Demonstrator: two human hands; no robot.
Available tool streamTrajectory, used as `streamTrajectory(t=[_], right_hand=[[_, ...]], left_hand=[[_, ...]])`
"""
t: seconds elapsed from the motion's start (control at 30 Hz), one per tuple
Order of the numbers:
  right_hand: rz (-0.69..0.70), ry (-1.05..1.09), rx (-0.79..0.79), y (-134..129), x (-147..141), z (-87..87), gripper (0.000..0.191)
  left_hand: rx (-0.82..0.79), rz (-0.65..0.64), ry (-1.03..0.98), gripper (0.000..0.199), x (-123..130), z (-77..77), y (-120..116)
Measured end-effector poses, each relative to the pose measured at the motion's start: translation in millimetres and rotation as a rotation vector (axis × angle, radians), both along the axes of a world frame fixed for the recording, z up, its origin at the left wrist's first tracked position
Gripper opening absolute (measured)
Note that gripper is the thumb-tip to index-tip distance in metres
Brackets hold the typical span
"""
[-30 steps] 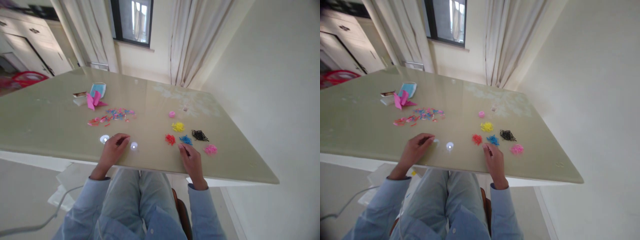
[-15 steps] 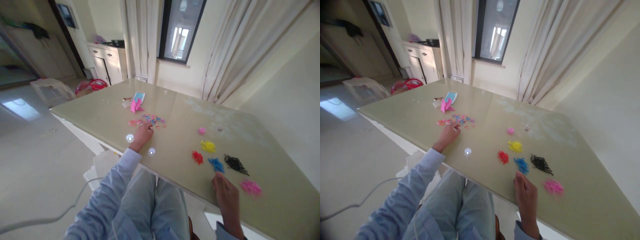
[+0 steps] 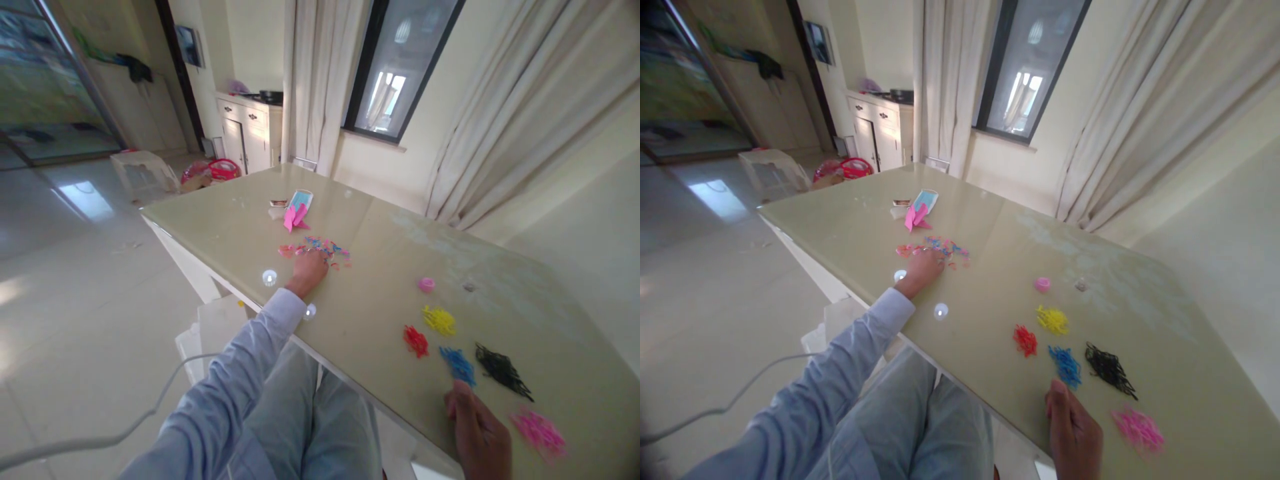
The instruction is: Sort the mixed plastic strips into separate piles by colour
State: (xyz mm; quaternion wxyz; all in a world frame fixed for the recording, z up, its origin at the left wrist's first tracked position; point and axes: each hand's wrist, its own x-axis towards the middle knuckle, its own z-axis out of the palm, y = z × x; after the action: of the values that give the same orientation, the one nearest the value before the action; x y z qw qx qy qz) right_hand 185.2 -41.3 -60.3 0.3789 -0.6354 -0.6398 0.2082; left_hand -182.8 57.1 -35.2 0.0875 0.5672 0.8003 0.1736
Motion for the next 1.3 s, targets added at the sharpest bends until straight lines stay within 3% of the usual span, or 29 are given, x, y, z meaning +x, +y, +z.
streamTrajectory(t=[0.27, 0.57, 0.87, 1.07, 1.2, 1.27, 1.3], right_hand=[[0.013, -0.021, 0.027, -3, -1, 1.9, 0.062], [0.019, -0.121, 0.11, 1, 0, -5.6, 0.062], [0.039, -0.164, 0.128, 0, -4, -5.4, 0.059], [0.046, -0.158, 0.117, -1, -5, -4.1, 0.059], [0.059, -0.181, 0.131, 0, -6, -4.6, 0.06], [0.067, -0.186, 0.136, 0, -7, -4.7, 0.059], [0.072, -0.187, 0.138, 0, -7, -4.4, 0.059]], left_hand=[[-0.016, -0.029, 0.036, 0.033, -2, 2.3, 6], [0.03, -0.02, 0.055, 0.033, -5, -9.2, 9], [0.087, 0.0, -0.058, 0.03, 0, -15.5, 12], [0.263, 0.021, -0.288, 0.022, 4, -13.9, 11], [0.41, -0.001, -0.501, 0.019, 17, -10.7, -6], [0.467, -0.063, -0.771, 0.023, 29, -9.8, -22], [0.504, -0.122, -1.063, 0.026, 36, -9.0, -31]])
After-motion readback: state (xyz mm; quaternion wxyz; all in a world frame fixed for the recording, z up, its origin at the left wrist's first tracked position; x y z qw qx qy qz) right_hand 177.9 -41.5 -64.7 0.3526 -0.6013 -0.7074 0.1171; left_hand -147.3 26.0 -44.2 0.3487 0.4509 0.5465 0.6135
